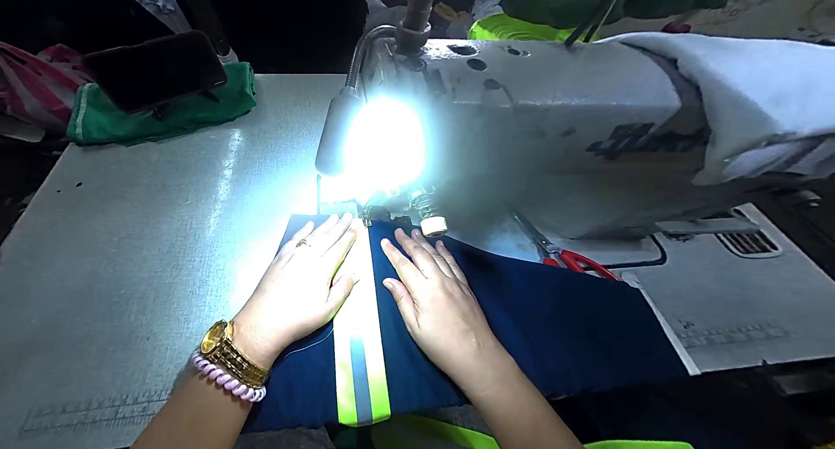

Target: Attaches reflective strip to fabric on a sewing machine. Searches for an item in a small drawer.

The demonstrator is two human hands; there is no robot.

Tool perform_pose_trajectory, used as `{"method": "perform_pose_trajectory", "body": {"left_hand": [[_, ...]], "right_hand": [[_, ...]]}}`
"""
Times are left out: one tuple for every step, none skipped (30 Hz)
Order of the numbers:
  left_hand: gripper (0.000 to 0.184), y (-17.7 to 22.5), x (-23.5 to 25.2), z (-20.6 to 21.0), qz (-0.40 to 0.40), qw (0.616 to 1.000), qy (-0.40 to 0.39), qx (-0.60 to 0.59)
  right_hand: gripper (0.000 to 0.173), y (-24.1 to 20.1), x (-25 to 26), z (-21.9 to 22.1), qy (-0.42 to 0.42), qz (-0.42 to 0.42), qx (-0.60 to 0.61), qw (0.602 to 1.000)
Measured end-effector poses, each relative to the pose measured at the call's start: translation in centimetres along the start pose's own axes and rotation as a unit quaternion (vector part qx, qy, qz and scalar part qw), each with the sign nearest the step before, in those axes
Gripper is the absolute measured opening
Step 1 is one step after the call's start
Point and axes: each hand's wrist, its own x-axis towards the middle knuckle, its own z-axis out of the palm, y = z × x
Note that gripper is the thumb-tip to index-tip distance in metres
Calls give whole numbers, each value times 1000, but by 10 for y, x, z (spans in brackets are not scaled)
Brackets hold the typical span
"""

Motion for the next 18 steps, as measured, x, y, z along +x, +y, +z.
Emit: {"method": "perform_pose_trajectory", "body": {"left_hand": [[64,0,1,0,-1,1000,-6,0],[65,0,1,-1,0,1000,-7,0],[65,0,1,0,2,1000,-6,-2],[66,0,1,0,2,1000,-8,-1],[66,0,0,-1,2,1000,-12,0],[67,0,1,-1,2,1000,-15,0],[67,0,1,-1,3,1000,-14,0],[67,0,1,-1,2,1000,-12,-1],[67,1,1,-1,1,1000,-13,-4],[67,1,1,-2,0,1000,-13,-5],[67,1,2,-2,-1,1000,-15,-3],[68,0,2,-2,0,1000,-18,-1],[68,-1,3,-2,2,1000,-21,0],[68,-1,5,-2,3,1000,-22,-1],[69,-2,6,-2,3,1000,-22,0],[69,-2,7,-3,3,1000,-23,0],[69,-2,7,-4,3,1000,-22,-4],[68,-2,6,-5,2,1000,-20,-17]], "right_hand": [[48,1,0,0,0,0,0,1000],[48,1,0,0,-1,0,1,1000],[48,2,0,0,-2,0,1,1000],[48,2,0,0,-3,0,1,1000],[48,2,-1,0,-3,-1,1,1000],[49,2,-1,0,-1,-3,0,1000],[49,3,-1,1,1,-4,-2,1000],[49,3,-1,1,1,-4,-4,1000],[49,3,0,0,1,-5,-6,1000],[49,3,0,0,2,-5,-6,1000],[48,3,0,0,4,-5,-4,1000],[48,3,1,1,4,-5,-4,1000],[48,3,1,1,2,-7,-4,1000],[49,3,2,1,0,-10,-3,1000],[49,4,3,1,-3,-14,-1,1000],[49,5,5,0,-10,-20,7,1000],[49,7,7,-4,-20,-24,21,999],[46,12,12,-12,-27,-24,37,999]]}}
